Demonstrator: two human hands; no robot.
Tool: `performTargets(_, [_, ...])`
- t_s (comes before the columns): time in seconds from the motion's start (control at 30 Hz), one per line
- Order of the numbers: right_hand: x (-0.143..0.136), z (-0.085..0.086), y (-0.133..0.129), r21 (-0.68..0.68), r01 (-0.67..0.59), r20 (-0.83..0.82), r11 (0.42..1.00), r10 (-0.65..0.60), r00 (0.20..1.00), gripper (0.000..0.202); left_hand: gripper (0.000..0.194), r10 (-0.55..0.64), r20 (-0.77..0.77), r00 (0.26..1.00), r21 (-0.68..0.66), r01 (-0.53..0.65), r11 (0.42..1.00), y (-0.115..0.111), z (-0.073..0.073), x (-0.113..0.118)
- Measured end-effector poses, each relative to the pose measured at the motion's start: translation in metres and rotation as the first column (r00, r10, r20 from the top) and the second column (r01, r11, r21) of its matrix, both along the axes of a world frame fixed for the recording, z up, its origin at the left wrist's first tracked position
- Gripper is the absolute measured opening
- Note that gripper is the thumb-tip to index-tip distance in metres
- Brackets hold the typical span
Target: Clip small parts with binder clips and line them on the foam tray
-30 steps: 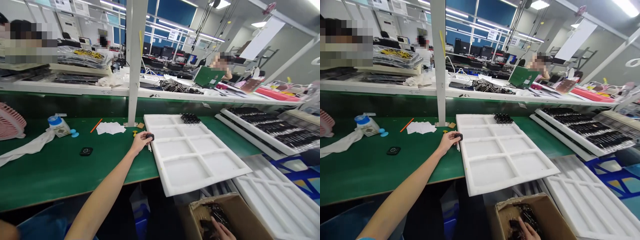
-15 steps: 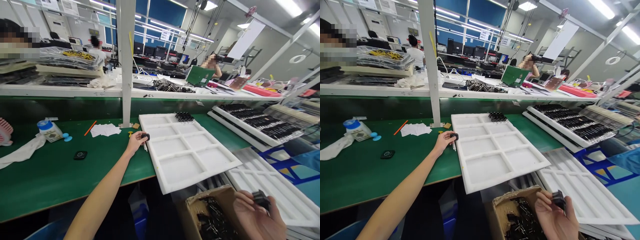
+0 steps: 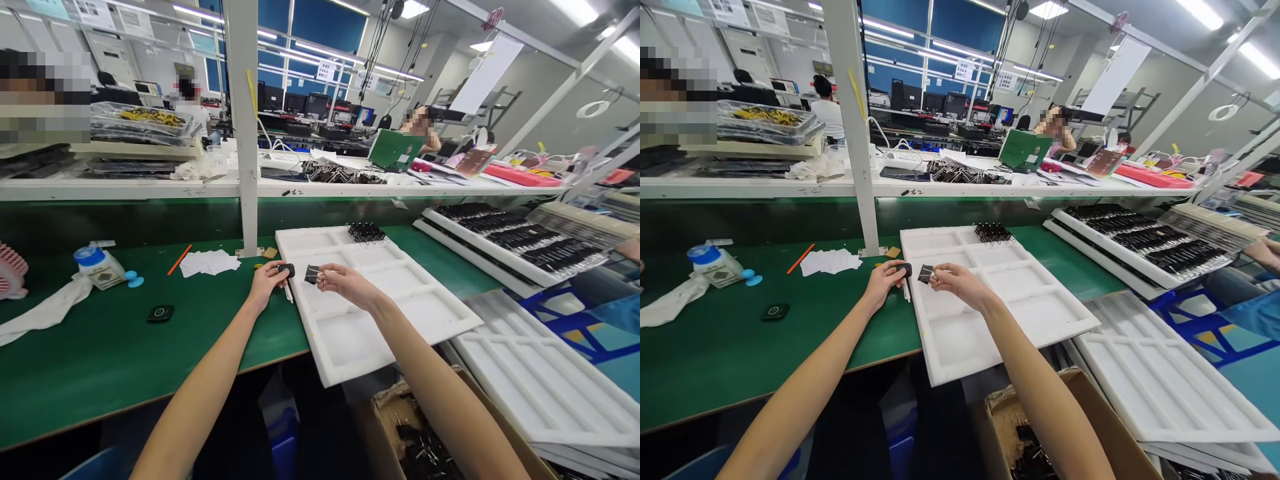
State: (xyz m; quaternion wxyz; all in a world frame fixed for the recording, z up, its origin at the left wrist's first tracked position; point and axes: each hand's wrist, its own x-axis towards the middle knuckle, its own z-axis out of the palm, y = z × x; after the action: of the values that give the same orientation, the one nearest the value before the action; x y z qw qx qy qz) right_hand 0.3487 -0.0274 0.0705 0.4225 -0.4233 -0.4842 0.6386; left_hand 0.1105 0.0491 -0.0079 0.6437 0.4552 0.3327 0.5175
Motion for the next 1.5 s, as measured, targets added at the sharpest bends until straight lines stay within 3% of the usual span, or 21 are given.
performTargets(0.1, [-0.013,-0.018,0.028,-0.012,0.109,-0.023,0.994,-0.110,0.994,0.046,0.054,0.010,0.055,0.998,-0.042,-0.008,0.999,0.001,0.002,-0.001])
performTargets(0.23, [-0.022,-0.039,0.034,-0.034,0.202,0.100,0.979,-0.198,0.975,0.053,0.053,-0.004,0.078,0.997,-0.064,0.009,0.998,0.001,0.004,0.000])
performTargets(0.33, [-0.025,-0.044,0.028,0.036,0.200,0.177,0.979,-0.204,0.963,0.054,0.052,-0.031,0.070,0.997,-0.070,0.036,0.997,0.001,0.005,0.000])
performTargets(0.53, [-0.022,-0.048,0.026,0.281,0.204,0.155,0.938,-0.254,0.955,0.057,0.053,-0.049,0.037,0.998,-0.089,0.052,0.995,-0.001,0.008,0.000])
performTargets(0.7, [-0.022,-0.056,0.028,0.357,0.140,0.254,0.924,-0.240,0.937,0.058,0.055,-0.074,-0.031,0.997,-0.066,0.072,0.995,-0.003,0.008,0.001])
performTargets(1.1, [-0.024,-0.056,0.030,0.397,0.078,0.363,0.914,-0.235,0.902,0.055,0.056,-0.084,-0.098,0.992,-0.028,0.082,0.996,-0.003,0.009,0.001])
performTargets(1.23, [-0.032,-0.038,0.021,0.440,0.125,0.400,0.889,-0.319,0.859,0.049,0.055,-0.086,-0.099,0.991,-0.030,0.084,0.996,-0.001,0.009,0.002])
performTargets(1.3, [-0.026,-0.024,0.005,0.534,0.237,0.379,0.812,-0.480,0.791,0.048,0.052,-0.060,-0.088,0.994,-0.022,0.059,0.998,0.000,0.010,0.003])
performTargets(1.33, [-0.017,-0.019,-0.007,0.595,0.327,0.328,0.734,-0.593,0.736,0.049,0.051,-0.041,-0.077,0.996,-0.020,0.039,0.999,0.001,0.010,0.004])
performTargets(1.4, [0.015,-0.015,-0.038,0.695,0.535,0.149,0.480,-0.824,0.547,0.048,0.049,-0.012,-0.048,0.999,-0.024,0.011,1.000,0.004,0.011,0.006])
performTargets(1.5, [0.086,-0.037,-0.105,0.704,0.711,-0.104,0.010,-0.988,0.117,0.044,0.043,0.018,0.032,0.999,-0.049,-0.016,0.999,0.010,0.013,0.009])
